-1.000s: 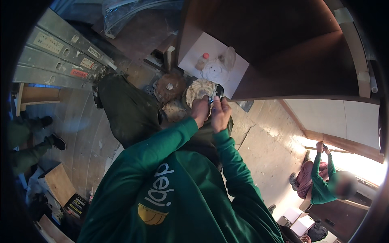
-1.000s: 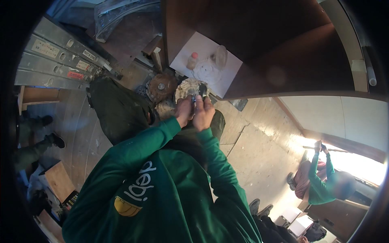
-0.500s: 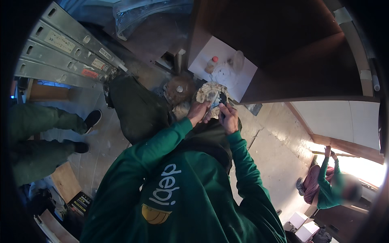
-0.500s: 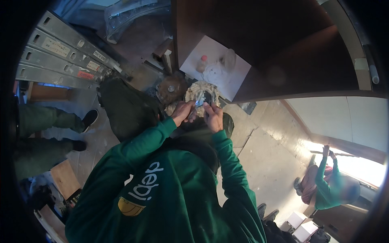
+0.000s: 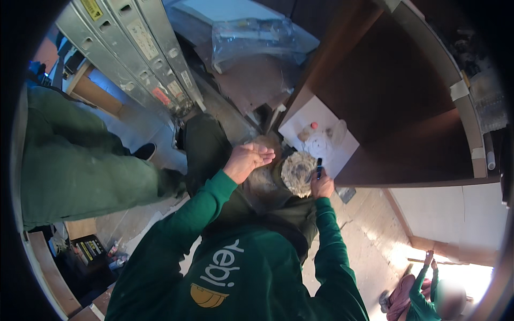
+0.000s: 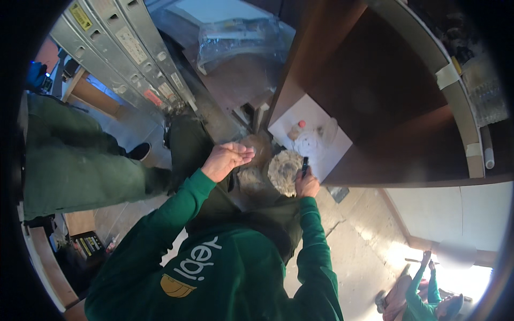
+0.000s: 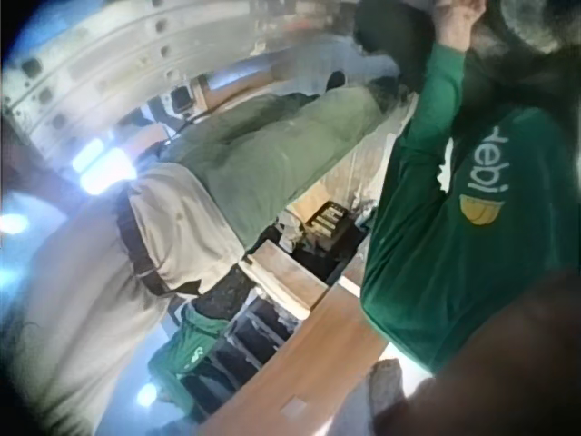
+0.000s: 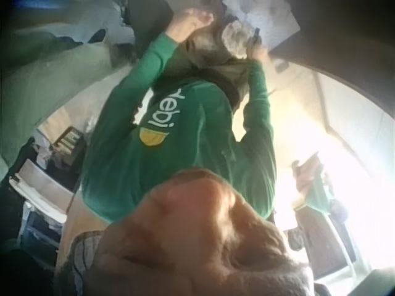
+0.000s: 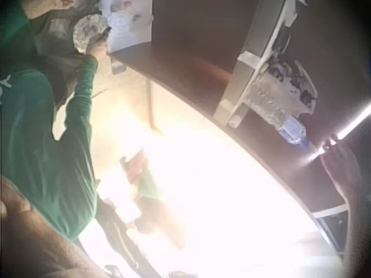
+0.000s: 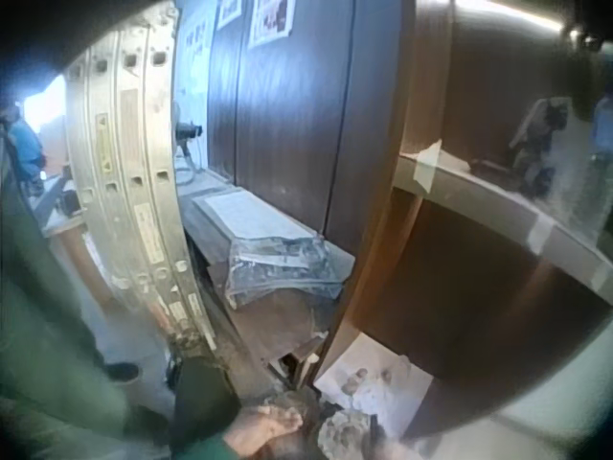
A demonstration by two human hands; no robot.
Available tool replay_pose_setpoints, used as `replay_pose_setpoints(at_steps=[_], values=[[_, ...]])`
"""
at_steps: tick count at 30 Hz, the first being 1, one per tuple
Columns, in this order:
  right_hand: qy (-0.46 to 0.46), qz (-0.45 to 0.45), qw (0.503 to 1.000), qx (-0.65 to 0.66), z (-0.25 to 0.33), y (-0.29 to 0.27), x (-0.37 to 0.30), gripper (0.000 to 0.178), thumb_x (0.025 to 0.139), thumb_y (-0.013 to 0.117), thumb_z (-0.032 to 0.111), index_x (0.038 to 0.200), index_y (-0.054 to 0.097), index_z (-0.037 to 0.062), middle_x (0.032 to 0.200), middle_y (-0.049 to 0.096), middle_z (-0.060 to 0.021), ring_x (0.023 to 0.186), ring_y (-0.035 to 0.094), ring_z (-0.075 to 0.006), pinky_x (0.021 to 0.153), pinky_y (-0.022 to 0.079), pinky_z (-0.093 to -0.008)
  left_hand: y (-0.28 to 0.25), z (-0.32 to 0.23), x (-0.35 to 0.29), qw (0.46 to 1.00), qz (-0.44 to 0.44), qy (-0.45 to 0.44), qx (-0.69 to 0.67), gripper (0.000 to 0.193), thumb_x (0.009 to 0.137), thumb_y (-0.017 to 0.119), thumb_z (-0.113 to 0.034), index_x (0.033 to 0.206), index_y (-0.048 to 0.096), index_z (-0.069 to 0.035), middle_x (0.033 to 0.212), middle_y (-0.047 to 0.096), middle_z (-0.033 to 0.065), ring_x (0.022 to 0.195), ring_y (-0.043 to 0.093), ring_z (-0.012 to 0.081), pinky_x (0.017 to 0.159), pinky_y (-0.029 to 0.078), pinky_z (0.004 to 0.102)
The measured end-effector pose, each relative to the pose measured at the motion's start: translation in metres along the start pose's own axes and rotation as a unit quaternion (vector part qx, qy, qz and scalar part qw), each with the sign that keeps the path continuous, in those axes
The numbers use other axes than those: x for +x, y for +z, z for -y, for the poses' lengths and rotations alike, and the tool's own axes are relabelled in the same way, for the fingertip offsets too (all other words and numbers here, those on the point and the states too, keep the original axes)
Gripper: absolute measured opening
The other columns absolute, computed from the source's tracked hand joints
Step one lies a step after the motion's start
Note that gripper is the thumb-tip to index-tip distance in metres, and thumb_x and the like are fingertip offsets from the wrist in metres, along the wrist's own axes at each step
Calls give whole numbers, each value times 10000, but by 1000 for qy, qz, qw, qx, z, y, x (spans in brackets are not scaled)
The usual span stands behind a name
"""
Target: The person unpacks a plastic-wrapped item and uses a staple gun to attach a plastic sheet to a wooden cabinet. They repeatedly staple along the edge, adjust the sheet, and reposition the staple gun.
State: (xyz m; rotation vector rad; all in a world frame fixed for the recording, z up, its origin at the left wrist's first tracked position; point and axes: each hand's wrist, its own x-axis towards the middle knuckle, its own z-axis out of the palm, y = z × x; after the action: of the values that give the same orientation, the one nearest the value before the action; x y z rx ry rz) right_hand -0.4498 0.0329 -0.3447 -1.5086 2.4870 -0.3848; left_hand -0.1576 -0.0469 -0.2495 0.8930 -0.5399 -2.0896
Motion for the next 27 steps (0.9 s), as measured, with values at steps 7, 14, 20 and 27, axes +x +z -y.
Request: replay_pose_setpoints(at_steps=[7, 14, 20, 27], values=[[-61, 80, 990, -100, -18, 86, -10, 706, 825, 595, 391, 1418, 354, 92, 854, 690, -213, 797, 675, -397, 742, 517, -506, 19, -23, -17, 999, 16, 30, 4, 97, 880, 530, 89, 966, 576, 87, 1129, 605, 257, 1125, 588, 382, 1022, 474, 451], [-37, 173, 983, -52, 2, 30, -15, 716, 817, 628, 428, 1420, 359, 151, 1045, 666, -232, 978, 648, -389, 868, 490, -497, 17, -34, 7, 997, -11, 70, 14, 97, 872, 546, 107, 964, 553, 78, 1064, 617, 262, 1059, 621, 393, 940, 539, 442], [-29, 163, 986, -28, -1, 24, -13, 731, 802, 636, 459, 1431, 373, 195, 1075, 658, -229, 984, 643, -400, 892, 486, -496, 32, -65, 25, 991, -10, 130, 31, 137, 834, 584, 86, 965, 551, 67, 1025, 628, 228, 1031, 630, 380, 935, 541, 441], [-25, 79, 997, 2, -12, 22, -23, 716, 809, 642, 447, 1403, 416, 118, 1037, 667, -230, 943, 650, -399, 828, 510, -492, 25, -103, 38, 987, -2, 156, 27, 216, 846, 517, 80, 1059, 534, 114, 1138, 585, 263, 1111, 594, 391, 997, 493, 457]])
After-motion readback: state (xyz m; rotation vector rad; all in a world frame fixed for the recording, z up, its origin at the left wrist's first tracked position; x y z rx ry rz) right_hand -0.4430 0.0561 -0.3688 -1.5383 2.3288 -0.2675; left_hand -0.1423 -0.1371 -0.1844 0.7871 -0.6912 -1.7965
